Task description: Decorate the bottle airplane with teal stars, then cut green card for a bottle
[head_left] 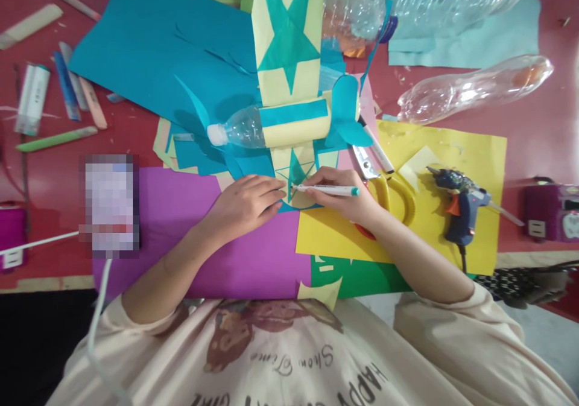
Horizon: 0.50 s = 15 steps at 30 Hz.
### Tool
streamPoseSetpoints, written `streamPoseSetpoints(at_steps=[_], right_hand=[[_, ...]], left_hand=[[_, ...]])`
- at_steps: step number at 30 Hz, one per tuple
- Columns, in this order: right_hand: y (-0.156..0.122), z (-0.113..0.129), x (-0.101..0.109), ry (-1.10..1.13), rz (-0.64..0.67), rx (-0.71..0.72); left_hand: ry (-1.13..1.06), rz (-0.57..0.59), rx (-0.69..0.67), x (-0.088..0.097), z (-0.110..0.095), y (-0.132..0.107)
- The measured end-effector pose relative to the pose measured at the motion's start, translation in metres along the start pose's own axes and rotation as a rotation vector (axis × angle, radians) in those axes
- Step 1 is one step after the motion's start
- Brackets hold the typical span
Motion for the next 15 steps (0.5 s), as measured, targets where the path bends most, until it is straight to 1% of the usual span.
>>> streamPoseSetpoints(at_steps=[3,8,10,12,15], right_hand=[[-0.0013,0.0031,-0.0005,0.0,0.04,0.012],[-0.0027,0.0056,-0.0001,-0.044,0.102,0.023],[-0.0026,0.0051,-0.0005,-0.035,0.108,0.018],[-0.002,0.0038,-0.0003,-0.008,0.073,-0.001],[-0.0006,0.0019,0.0016,0.003,-0.037,-0.006]], left_hand=[[-0.002,0.006,0.0,0.0007,0.0003,-0.0004],[-0.013,0.048,0.03,-0.0001,0.0015,-0.001],[-0.015,0.047,0.031,-0.0003,0.0015,-0.0013],[-0.013,0.031,0.021,-0.0001,0.0012,-0.0014],[0.0,0.009,0.003,0.0,0.0009,-0.0011]])
Point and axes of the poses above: each hand's wrist, its own y-axis towards the middle knuckle, its own x-axis out of the back of the hand, z = x × y, the point moved 3 cm from there along y, towards the middle knuckle, and after that the axes turned 13 degrees about -z, right-handed, at the moved point
